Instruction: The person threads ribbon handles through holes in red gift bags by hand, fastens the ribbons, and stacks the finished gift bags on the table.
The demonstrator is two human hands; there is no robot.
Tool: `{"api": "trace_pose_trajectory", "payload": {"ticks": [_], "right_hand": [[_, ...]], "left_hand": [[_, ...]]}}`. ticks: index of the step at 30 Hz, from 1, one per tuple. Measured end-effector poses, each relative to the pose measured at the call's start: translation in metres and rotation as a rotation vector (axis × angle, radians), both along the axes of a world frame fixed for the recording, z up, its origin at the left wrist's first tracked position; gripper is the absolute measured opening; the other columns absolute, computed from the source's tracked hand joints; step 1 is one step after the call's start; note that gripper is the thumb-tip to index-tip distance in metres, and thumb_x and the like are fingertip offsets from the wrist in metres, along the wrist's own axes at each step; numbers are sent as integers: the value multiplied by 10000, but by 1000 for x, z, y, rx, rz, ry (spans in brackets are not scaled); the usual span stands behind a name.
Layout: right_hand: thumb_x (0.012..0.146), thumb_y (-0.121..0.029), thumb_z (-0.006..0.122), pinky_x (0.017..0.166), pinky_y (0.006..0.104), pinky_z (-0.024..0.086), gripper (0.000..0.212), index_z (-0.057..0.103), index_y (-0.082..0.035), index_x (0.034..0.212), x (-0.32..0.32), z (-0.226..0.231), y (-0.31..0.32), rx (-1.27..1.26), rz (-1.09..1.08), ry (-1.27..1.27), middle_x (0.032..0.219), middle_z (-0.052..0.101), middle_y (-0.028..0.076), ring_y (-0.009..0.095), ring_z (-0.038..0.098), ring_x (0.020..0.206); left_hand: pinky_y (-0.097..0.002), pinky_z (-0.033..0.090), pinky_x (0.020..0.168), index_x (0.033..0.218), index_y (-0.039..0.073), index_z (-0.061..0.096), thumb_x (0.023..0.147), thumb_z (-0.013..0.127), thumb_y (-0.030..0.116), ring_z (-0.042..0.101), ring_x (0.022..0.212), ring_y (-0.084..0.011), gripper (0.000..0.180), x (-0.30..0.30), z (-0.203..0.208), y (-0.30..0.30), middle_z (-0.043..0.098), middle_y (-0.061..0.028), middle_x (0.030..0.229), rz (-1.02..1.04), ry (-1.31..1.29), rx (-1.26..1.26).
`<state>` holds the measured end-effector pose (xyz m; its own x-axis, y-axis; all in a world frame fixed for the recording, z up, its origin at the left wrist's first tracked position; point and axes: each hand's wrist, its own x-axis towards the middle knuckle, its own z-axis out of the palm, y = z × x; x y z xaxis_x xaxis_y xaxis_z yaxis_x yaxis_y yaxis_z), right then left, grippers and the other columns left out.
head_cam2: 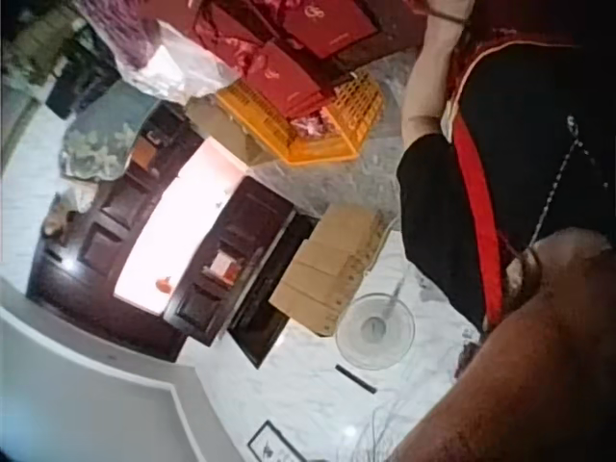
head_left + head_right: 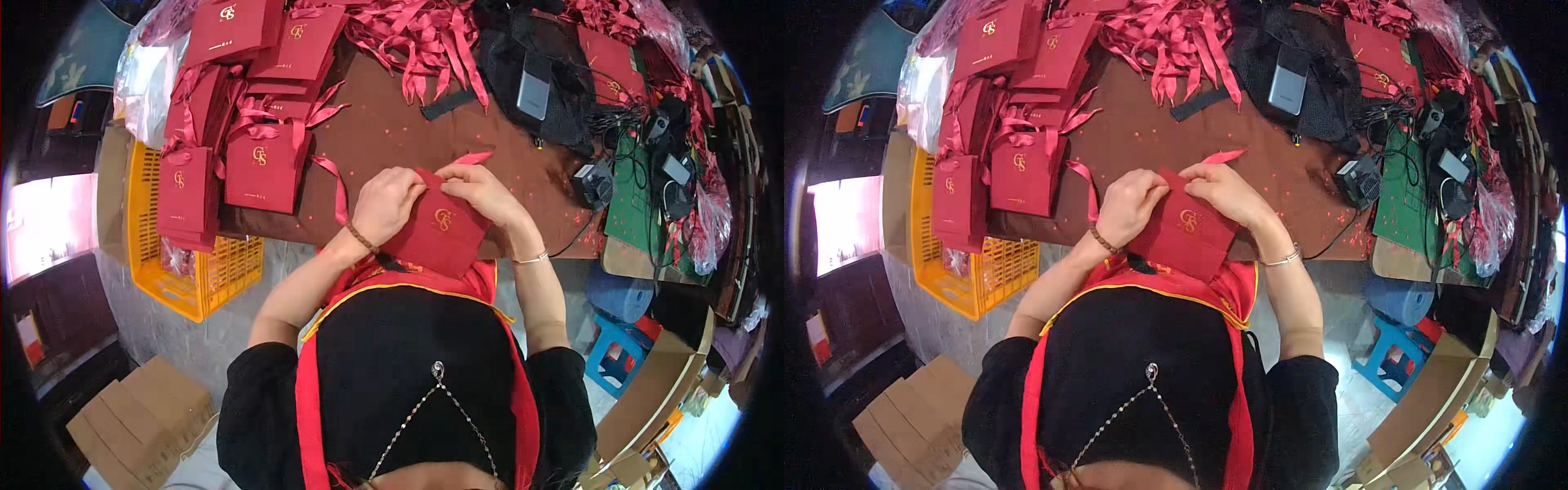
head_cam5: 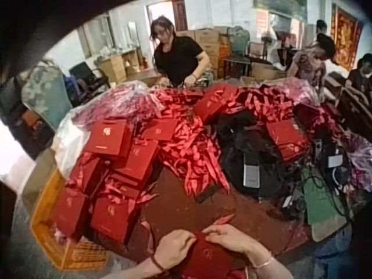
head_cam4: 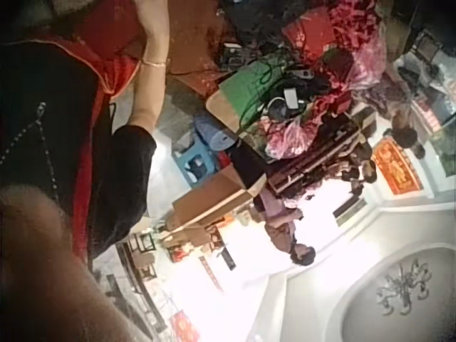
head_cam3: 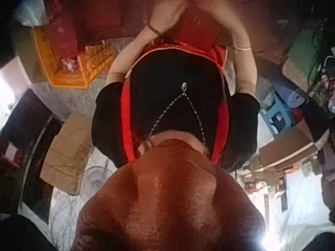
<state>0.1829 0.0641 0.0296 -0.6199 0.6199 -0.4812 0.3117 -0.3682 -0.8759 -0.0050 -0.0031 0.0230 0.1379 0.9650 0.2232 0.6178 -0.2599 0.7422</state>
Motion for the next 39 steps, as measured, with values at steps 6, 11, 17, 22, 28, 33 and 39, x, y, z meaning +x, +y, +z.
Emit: {"api": "trace_pose_trajectory", "payload": {"ticks": [6,11,17,22,28,33,39], "right_hand": [[837,-104,522,762,220,426,257,585,22,1051,3,-2,-10,86,21,1,914,594,10,79,537,856],[840,-88,509,789,227,427,246,583,18,1050,4,-10,-11,23,6,50,941,598,14,85,539,880],[848,-86,513,797,221,427,275,562,24,1096,3,-4,-8,-54,17,120,974,595,17,83,543,888],[848,-91,517,813,223,422,293,556,24,1114,5,-8,-7,-1,35,87,996,593,30,88,538,914],[847,-102,528,809,220,417,276,572,21,1090,4,-10,-11,34,25,50,984,596,23,82,536,902],[847,-97,533,785,217,428,272,574,25,1087,2,-8,-12,66,47,56,951,602,17,77,545,864],[845,-89,538,792,224,440,275,571,29,1091,3,-9,-11,-74,18,105,976,605,29,90,560,878]], "left_hand": [[-390,438,629,775,20,560,785,596,101,567,717,-311,90,4,5,-3,570,-137,734,-12,16,-20],[-397,439,627,760,18,556,781,599,102,567,723,-313,97,5,5,-2,570,-135,731,-12,52,35],[-387,443,629,763,26,571,782,606,104,565,717,-306,89,-2,4,-1,567,-125,721,6,69,31],[-411,437,656,761,27,563,782,592,106,543,735,-319,87,6,2,-4,541,-136,732,-45,-17,66],[-422,440,648,738,19,543,780,591,115,553,725,-330,115,6,3,-3,553,-145,726,-17,16,-22],[-401,448,624,734,20,567,767,606,104,574,709,-315,99,0,2,-4,571,-138,719,33,44,-25],[-383,471,639,808,18,598,774,605,82,598,738,-312,72,-10,1,-2,602,-137,766,55,-68,-28]]}}
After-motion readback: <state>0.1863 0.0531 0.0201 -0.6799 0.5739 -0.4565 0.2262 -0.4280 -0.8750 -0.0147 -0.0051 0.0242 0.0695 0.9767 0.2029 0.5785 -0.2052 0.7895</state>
